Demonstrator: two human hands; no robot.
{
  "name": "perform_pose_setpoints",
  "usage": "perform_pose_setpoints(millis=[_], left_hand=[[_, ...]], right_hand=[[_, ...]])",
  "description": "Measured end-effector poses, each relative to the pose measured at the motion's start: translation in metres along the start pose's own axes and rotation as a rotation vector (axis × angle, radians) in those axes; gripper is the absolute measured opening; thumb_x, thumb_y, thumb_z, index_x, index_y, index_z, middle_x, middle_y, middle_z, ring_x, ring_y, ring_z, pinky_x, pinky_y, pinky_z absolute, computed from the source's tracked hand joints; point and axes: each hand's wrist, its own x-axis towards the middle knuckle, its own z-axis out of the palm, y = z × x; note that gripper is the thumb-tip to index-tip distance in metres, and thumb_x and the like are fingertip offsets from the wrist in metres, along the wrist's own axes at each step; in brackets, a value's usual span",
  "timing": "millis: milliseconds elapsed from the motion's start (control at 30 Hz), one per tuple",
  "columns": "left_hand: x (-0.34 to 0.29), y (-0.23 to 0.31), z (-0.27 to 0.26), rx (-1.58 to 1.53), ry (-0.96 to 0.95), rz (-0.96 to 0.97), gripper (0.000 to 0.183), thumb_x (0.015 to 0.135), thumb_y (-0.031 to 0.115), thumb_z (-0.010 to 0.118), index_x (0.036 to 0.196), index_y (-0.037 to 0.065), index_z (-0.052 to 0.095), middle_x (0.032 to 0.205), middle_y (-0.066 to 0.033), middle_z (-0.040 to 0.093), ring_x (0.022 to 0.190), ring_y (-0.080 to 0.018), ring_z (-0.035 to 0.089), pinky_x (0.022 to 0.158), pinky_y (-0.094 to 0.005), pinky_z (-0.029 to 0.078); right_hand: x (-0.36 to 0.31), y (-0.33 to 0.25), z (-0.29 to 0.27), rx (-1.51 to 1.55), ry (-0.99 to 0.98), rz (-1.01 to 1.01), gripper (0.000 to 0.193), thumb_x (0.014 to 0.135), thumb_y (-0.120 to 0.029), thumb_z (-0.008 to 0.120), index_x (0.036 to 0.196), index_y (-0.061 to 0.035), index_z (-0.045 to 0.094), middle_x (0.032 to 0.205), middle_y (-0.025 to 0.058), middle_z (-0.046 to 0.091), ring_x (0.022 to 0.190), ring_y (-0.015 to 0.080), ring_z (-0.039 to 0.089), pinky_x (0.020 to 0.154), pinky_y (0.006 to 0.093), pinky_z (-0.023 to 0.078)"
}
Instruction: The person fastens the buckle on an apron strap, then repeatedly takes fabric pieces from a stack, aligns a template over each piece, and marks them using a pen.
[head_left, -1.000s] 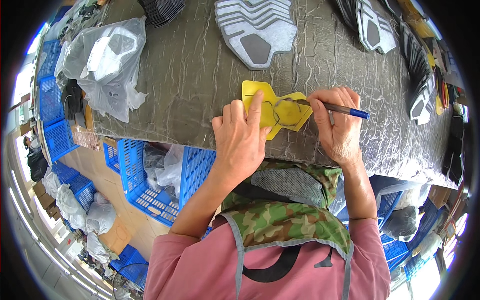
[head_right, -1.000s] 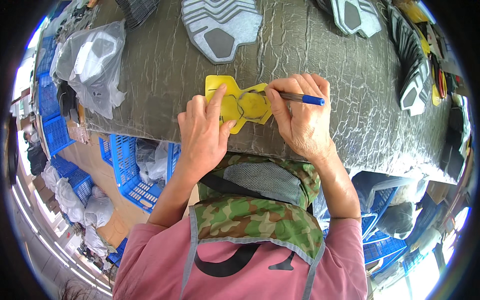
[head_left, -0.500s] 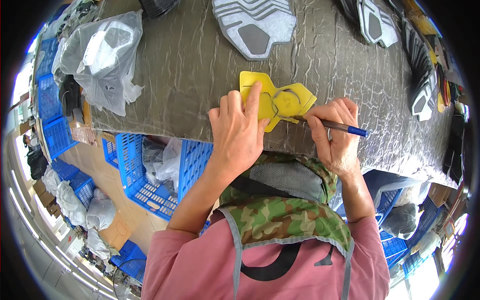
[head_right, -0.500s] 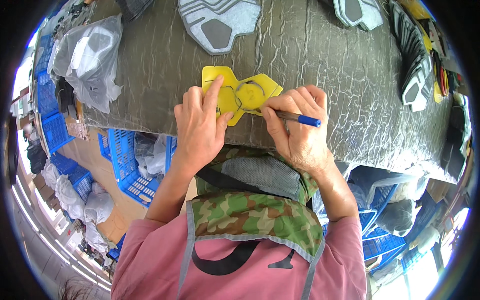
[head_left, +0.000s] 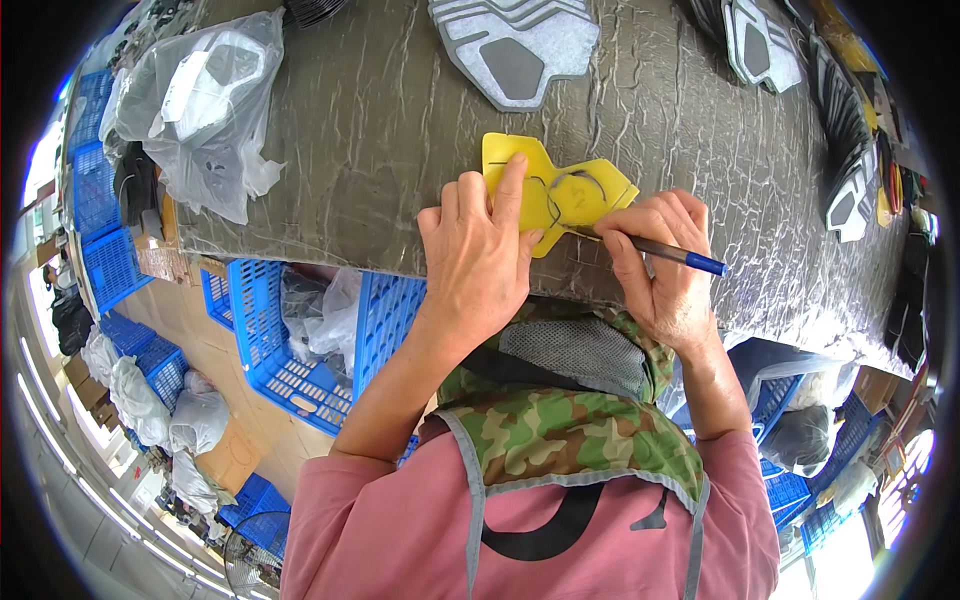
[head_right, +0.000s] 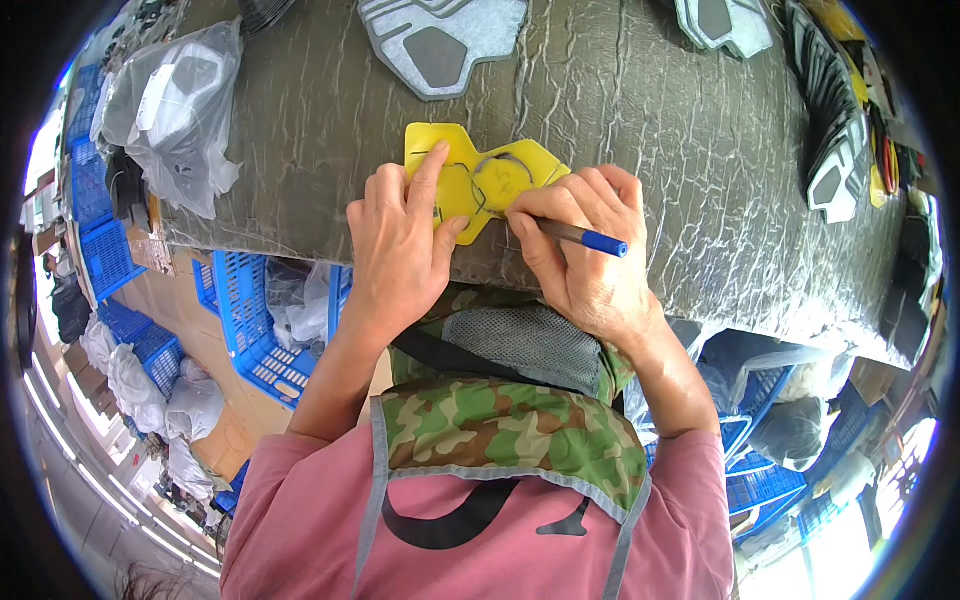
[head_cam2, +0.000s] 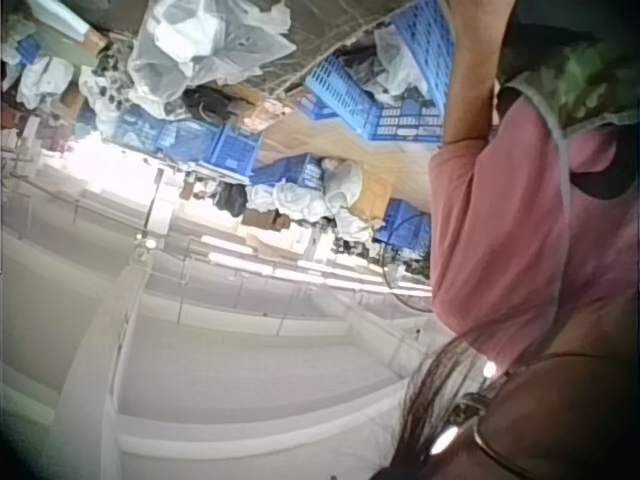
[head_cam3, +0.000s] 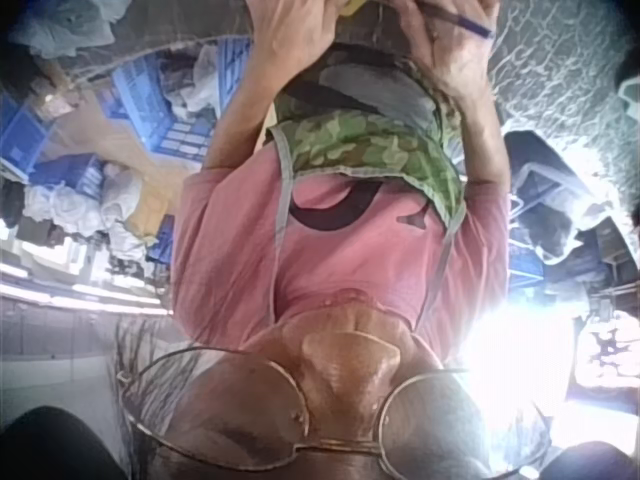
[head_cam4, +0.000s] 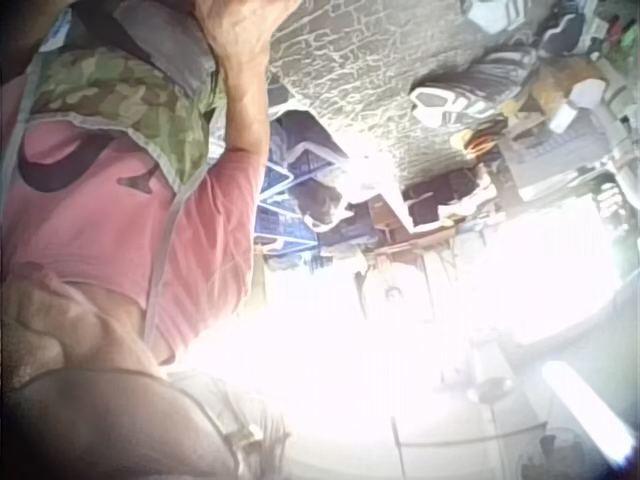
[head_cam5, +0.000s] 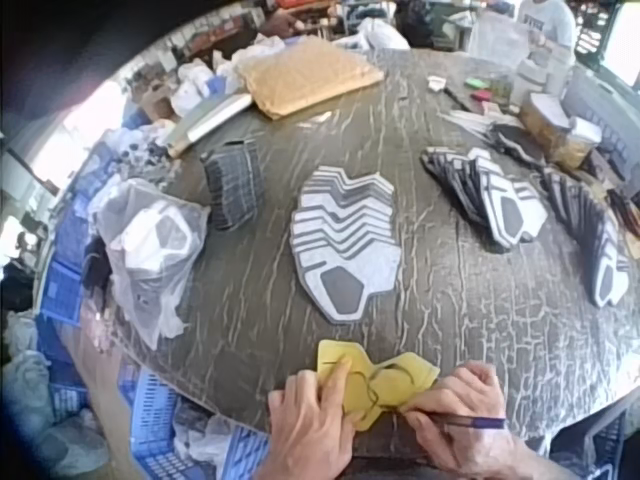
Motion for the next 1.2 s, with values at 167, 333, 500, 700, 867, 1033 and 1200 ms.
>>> perform_pose_setpoints(millis=[167,333,500,700,867,1033,1200], left_hand=[[0.001,0.0,0.001,-0.009,0.016,0.01,0.068,0.089,0.02,0.07,0.15,0.006,0.042,0.107,-0.0121,0.046,0.1,-0.0304,0.05,0.08,-0.0427,0.035],[-0.001,0.0,0.001,-0.02,0.0,-0.008,0.068,0.089,0.021,0.07,0.15,0.007,0.042,0.11,-0.0123,0.046,0.102,-0.031,0.049,0.082,-0.0429,0.035],[-0.003,-0.021,0.006,-0.287,0.105,0.008,0.058,0.089,0.012,0.069,0.143,0.004,0.05,0.103,-0.0098,0.049,0.09,-0.0236,0.052,0.078,-0.0375,0.037],[-0.001,-0.033,0.002,-1.423,0.393,-0.31,0.044,0.098,0.001,0.057,0.141,0.0,0.052,0.112,-0.003,0.059,0.088,-0.005,0.051,0.076,-0.021,0.043],[-0.002,-0.05,0.01,-1.373,0.482,-0.277,0.043,0.099,0.007,0.058,0.142,0.001,0.052,0.113,-0.0043,0.061,0.084,-0.0056,0.054,0.064,-0.0205,0.041],[-0.005,-0.043,0.022,-1.226,0.551,-0.216,0.038,0.099,0.006,0.056,0.137,0.002,0.053,0.113,-0.004,0.061,0.08,-0.0047,0.053,0.06,-0.0199,0.036],[-0.01,-0.047,0.025,-1.205,0.555,-0.165,0.03,0.099,0.001,0.053,0.129,0.003,0.055,0.108,-0.0011,0.056,0.073,-0.0028,0.047,0.055,-0.0188,0.035]], right_hand=[[-0.003,0.005,-0.006,-0.034,0.011,0.002,0.01,0.087,-0.008,0.071,0.094,-0.0091,0.064,0.084,0.0016,0.064,0.075,0.0242,0.06,0.085,0.0407,0.041],[-0.004,0.002,-0.007,-0.044,-0.006,0.026,0.01,0.086,-0.007,0.07,0.093,-0.0085,0.063,0.086,0.003,0.064,0.076,0.0241,0.06,0.087,0.0408,0.04],[-0.002,0.012,-0.008,0.234,0.247,0.157,0.004,0.095,-0.006,0.06,0.093,-0.0028,0.062,0.088,0.0092,0.061,0.076,0.0251,0.06,0.077,0.0391,0.047],[0.012,0.014,-0.002,0.043,-0.031,0.466,0.021,0.092,-0.013,0.068,0.109,-0.0006,0.064,0.094,0.0122,0.059,0.083,0.0325,0.064,0.075,0.0417,0.052],[0.009,0.015,-0.006,-0.078,-0.113,0.355,0.049,0.077,-0.021,0.084,0.114,-0.0051,0.055,0.104,0.0129,0.056,0.09,0.0337,0.065,0.076,0.0435,0.053],[0.007,0.03,-0.017,0.443,-0.062,0.581,0.03,0.085,-0.013,0.079,0.103,-0.0019,0.058,0.085,0.0105,0.067,0.079,0.0206,0.066,0.072,0.0343,0.052],[0.036,0.111,-0.097,0.284,0.508,0.453,0.012,0.095,-0.008,0.068,0.103,-0.001,0.063,0.085,0.0003,0.062,0.079,0.0086,0.056,0.074,0.025,0.047]])
